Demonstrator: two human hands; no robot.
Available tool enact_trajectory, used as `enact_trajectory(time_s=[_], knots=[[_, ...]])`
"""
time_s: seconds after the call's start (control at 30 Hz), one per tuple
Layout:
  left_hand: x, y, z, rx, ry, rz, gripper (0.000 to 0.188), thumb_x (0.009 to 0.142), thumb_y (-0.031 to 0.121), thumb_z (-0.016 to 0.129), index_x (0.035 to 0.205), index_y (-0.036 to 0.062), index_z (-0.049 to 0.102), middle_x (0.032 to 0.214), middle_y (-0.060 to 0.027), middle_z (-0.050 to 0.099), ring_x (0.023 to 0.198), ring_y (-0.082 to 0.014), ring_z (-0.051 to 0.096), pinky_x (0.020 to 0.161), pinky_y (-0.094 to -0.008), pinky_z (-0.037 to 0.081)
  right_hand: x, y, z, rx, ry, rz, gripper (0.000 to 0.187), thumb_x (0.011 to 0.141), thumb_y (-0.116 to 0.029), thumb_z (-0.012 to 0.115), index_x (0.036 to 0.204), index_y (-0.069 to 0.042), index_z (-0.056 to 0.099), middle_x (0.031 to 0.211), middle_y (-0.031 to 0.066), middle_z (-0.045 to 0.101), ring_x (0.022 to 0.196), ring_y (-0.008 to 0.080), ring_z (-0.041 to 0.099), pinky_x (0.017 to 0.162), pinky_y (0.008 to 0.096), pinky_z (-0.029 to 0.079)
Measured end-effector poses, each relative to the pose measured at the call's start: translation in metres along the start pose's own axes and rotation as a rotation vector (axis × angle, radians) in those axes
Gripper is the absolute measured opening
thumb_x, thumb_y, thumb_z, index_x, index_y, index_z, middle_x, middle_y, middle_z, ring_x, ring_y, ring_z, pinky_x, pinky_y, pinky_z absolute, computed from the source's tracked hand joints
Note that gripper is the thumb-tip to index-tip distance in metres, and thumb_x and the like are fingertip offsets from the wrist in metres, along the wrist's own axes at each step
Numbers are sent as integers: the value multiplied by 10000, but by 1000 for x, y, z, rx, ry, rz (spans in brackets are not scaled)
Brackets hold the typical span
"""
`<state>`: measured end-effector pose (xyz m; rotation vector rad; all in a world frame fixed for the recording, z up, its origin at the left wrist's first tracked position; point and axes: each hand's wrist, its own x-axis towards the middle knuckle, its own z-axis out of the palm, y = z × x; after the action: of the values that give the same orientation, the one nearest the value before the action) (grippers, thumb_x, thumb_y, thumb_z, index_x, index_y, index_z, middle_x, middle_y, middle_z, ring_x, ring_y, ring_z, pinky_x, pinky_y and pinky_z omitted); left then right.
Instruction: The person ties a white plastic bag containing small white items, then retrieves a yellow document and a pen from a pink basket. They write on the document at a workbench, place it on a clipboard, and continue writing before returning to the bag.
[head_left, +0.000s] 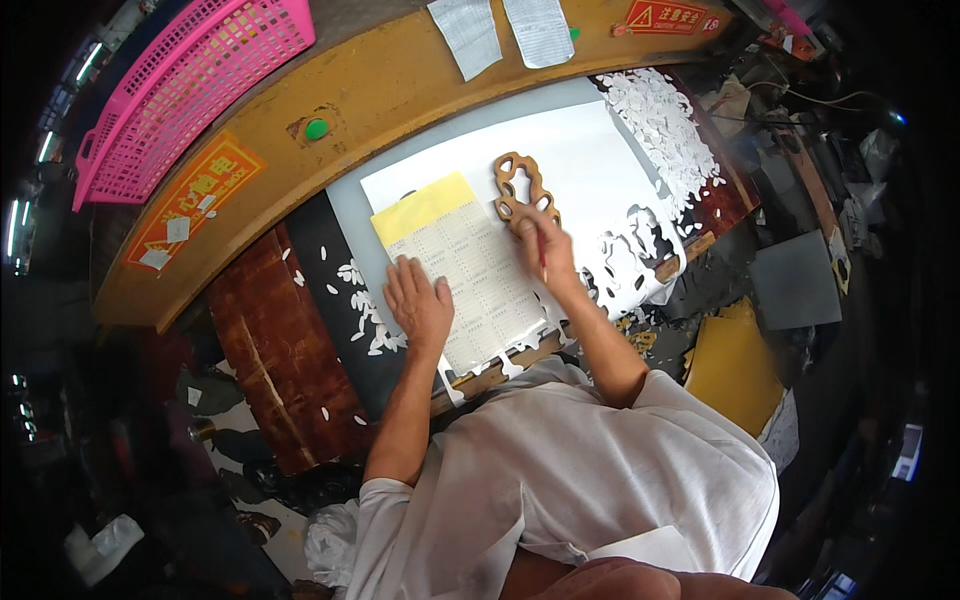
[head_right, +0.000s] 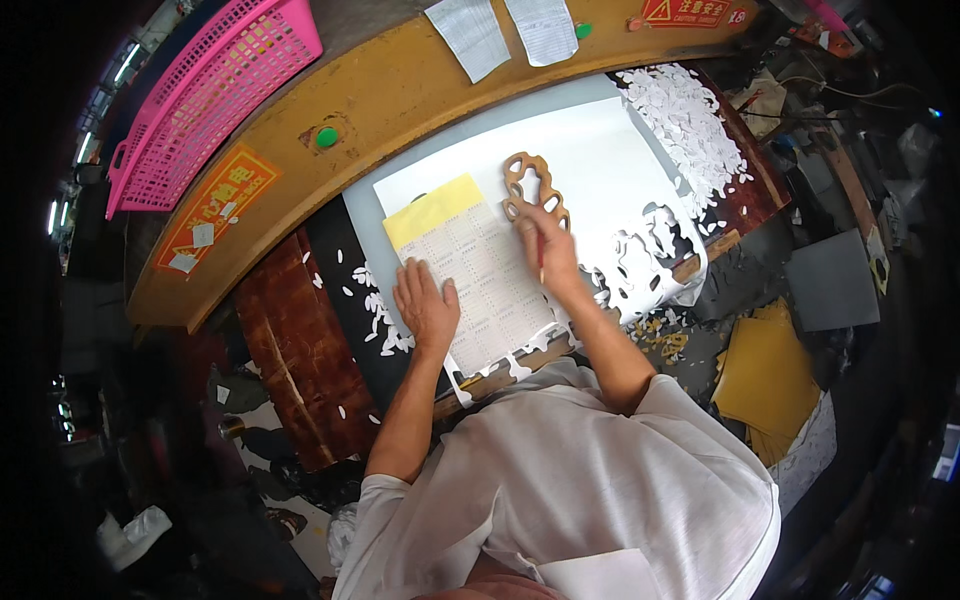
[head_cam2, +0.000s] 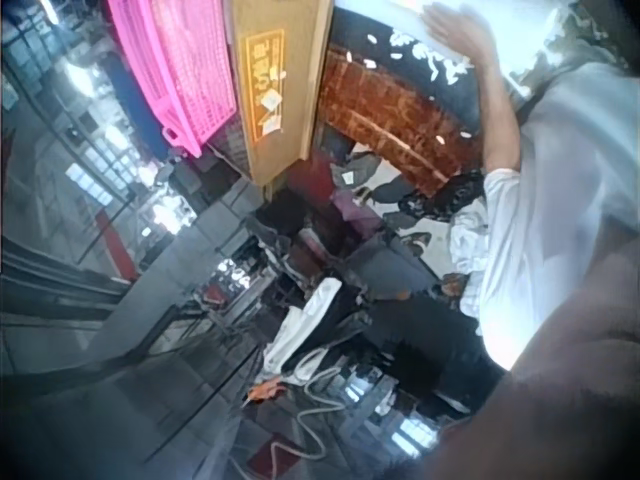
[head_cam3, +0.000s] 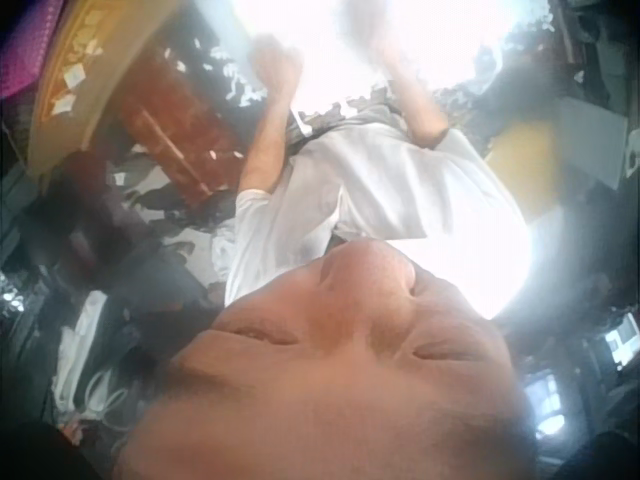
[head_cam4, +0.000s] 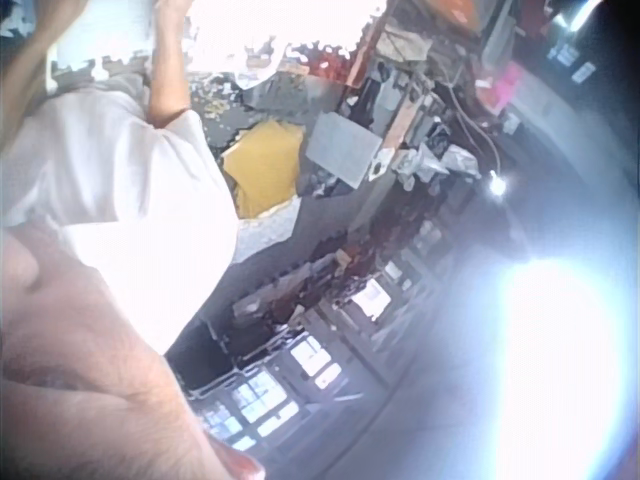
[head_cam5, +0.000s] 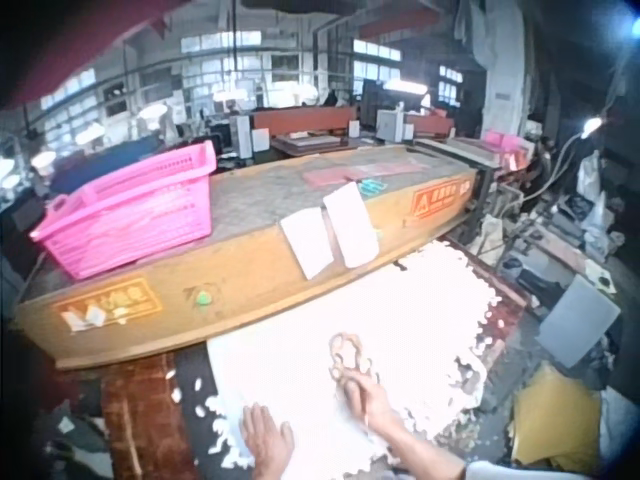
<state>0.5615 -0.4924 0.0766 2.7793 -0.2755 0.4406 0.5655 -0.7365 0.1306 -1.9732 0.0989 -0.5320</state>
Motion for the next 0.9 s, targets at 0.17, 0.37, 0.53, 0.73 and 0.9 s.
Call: enact_trajectory(time_s=[0.17, 0.37, 0.53, 0.73, 0.9], knots=[[18, 2, -22, -32, -81, -381, 803, 850, 354, 756, 1437, -103, 452, 1369, -260, 553, 1287, -452, 500, 1096, -537, 389, 29, 18, -32, -403, -8, 138, 586, 906, -298, 745, 1382, 4, 588, 1170, 238, 682, 1115, 385, 642, 975, 439, 508], [50, 3, -23, -330, -261, -747, 675, 830, 357, 748, 1289, -98, 554, 1282, -285, 630, 1192, -453, 614, 1019, -507, 500, 35, 25, -16, -498, -60, 265, 737, 886, -318, 764, 1486, 18, 498, 1302, 267, 636, 1163, 380, 650, 1016, 422, 504], [51, -15, -23, -412, -295, -711, 498, 819, 345, 729, 1179, 3, 681, 1200, -279, 702, 1112, -406, 697, 965, -456, 549, 35, 40, -20, -472, -63, 248, 705, 873, -255, 750, 1488, -17, 502, 1312, 262, 638, 1201, 392, 632, 1021, 444, 507], [34, 4, -25, -196, -150, -546, 493, 835, 327, 768, 1241, 61, 679, 1258, -202, 585, 1215, -413, 527, 1013, -505, 481, 49, 23, -26, -526, -133, 295, 733, 870, -318, 771, 1486, -23, 505, 1234, 225, 682, 1115, 352, 683, 986, 431, 533], [40, 2, -22, -86, -81, -648, 640, 815, 357, 792, 1281, -32, 591, 1293, -229, 559, 1227, -413, 530, 1013, -531, 477, 61, -4, -1, -685, -333, 239, 951, 796, -419, 811, 1558, -49, 377, 1339, 226, 617, 1164, 396, 629, 948, 477, 549]])
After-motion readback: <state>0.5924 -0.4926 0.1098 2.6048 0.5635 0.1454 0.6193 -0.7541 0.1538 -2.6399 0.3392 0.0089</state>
